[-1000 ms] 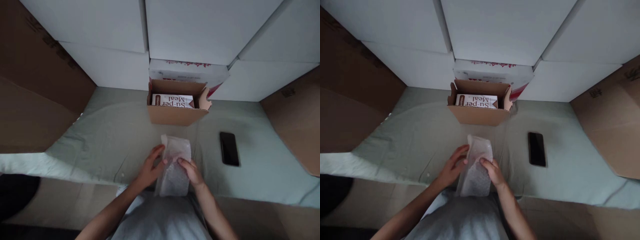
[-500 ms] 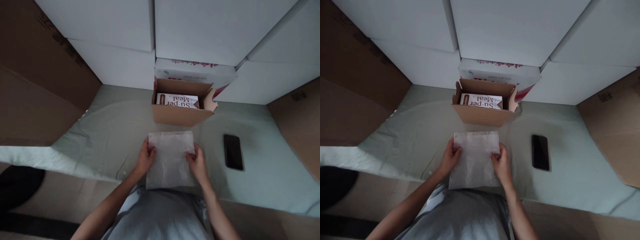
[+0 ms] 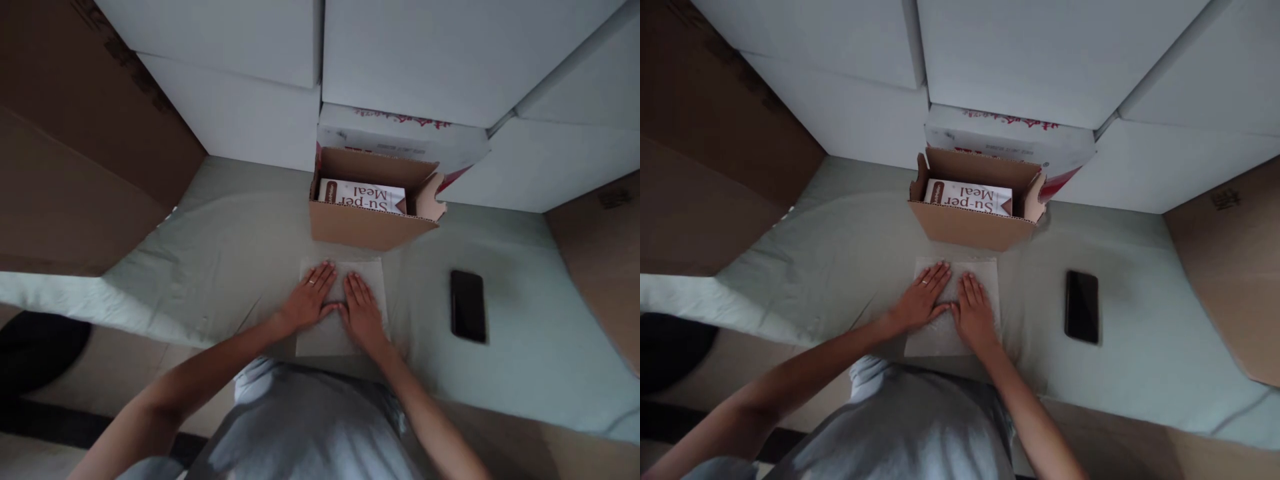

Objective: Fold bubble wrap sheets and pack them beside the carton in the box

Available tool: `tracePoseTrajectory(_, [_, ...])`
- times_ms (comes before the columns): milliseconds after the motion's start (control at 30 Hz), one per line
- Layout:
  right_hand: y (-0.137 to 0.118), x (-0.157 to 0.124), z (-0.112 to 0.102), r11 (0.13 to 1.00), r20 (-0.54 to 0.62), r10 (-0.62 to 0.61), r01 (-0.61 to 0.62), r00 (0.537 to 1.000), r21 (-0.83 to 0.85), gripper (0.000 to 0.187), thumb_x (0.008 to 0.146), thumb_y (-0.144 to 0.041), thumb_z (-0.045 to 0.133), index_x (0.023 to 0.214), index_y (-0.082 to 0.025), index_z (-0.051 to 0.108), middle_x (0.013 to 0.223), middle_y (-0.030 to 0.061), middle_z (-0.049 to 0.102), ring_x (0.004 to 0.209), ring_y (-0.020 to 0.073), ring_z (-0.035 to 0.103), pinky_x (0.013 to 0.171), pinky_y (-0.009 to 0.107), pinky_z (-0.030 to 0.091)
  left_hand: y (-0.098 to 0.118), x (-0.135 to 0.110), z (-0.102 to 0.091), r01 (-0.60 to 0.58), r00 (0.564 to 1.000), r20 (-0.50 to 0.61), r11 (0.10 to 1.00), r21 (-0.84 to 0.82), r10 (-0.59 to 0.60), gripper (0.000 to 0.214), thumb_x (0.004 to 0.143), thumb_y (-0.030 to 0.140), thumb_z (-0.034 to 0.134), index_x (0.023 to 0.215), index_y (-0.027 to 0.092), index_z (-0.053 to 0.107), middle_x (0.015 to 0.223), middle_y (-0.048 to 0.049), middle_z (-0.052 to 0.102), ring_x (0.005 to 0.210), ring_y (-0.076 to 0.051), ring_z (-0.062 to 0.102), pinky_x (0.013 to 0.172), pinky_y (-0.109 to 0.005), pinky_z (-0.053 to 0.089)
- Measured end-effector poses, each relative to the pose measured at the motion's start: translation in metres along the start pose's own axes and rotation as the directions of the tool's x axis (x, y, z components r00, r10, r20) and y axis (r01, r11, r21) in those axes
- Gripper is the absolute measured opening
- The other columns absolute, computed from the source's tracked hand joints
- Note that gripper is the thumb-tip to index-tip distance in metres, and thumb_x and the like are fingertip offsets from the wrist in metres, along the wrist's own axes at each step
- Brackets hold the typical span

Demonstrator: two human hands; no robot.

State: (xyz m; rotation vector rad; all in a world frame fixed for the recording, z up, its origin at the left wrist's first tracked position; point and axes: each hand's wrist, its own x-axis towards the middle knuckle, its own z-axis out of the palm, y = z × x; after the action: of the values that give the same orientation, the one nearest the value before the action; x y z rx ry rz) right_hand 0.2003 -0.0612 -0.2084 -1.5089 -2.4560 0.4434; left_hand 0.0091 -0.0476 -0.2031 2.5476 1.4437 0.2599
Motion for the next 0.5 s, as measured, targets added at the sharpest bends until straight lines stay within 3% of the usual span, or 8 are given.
tracePoseTrajectory(100, [0.007,-0.009,-0.004,0.988,-0.066,0.141,-0.145,0.988,-0.055,0.071,0.092,-0.043,0.039,0.148,-0.008,0.014,0.153,0.0185,0.02,0.143,0.0298,0.014,0.113,0.054,0.02,-0.004,-0.009,-0.002,0.14,0.99,-0.039,0.99,0.023,-0.139,0.08,0.091,0.057,0.034,0.145,0.001,0.018,0.152,-0.0233,0.019,0.144,-0.031,0.006,0.114,-0.049,0.019])
tracePoseTrajectory(167, [0.006,-0.01,-0.007,0.979,-0.096,0.186,-0.193,0.978,-0.064,0.068,0.094,-0.041,0.036,0.148,-0.007,0.014,0.154,0.0189,0.019,0.143,0.0297,0.011,0.112,0.054,0.02,0.005,-0.011,-0.005,0.187,0.982,-0.049,0.981,0.042,-0.185,0.073,0.093,0.05,0.033,0.144,0.0,0.019,0.152,-0.0237,0.018,0.144,-0.032,0.003,0.114,-0.05,0.017])
tracePoseTrajectory(267, [0.003,-0.002,-0.008,0.996,-0.014,0.063,-0.064,0.998,-0.061,0.056,0.095,-0.032,0.031,0.147,-0.011,0.022,0.154,0.0141,0.022,0.144,0.025,0.012,0.114,0.05,0.018,0.022,-0.006,-0.005,0.093,0.996,-0.003,0.995,0.034,-0.093,0.063,0.096,0.041,0.031,0.145,0.003,0.021,0.154,-0.0185,0.018,0.144,-0.029,0.006,0.116,-0.046,0.015])
tracePoseTrajectory(333, [0.005,0.0,-0.009,0.998,0.045,0.004,-0.002,0.999,-0.063,0.056,0.095,-0.033,0.032,0.147,-0.013,0.023,0.154,0.0121,0.024,0.143,0.0236,0.015,0.115,0.048,0.017,0.022,-0.005,-0.002,0.028,0.999,0.031,0.999,0.016,-0.029,0.067,0.095,0.046,0.032,0.145,0.003,0.021,0.154,-0.0176,0.019,0.144,-0.029,0.009,0.116,-0.044,0.017])
tracePoseTrajectory(500, [0.009,-0.023,-0.014,0.976,-0.053,0.185,-0.189,0.981,-0.11,0.067,0.094,-0.041,0.033,0.148,-0.007,0.013,0.153,0.0196,0.019,0.143,0.0298,0.012,0.112,0.056,0.016,0.005,-0.025,-0.003,0.072,0.997,0.017,0.997,0.019,-0.072,0.075,0.092,0.053,0.034,0.145,0.002,0.019,0.153,-0.0211,0.018,0.144,-0.031,0.007,0.115,-0.047,0.017])
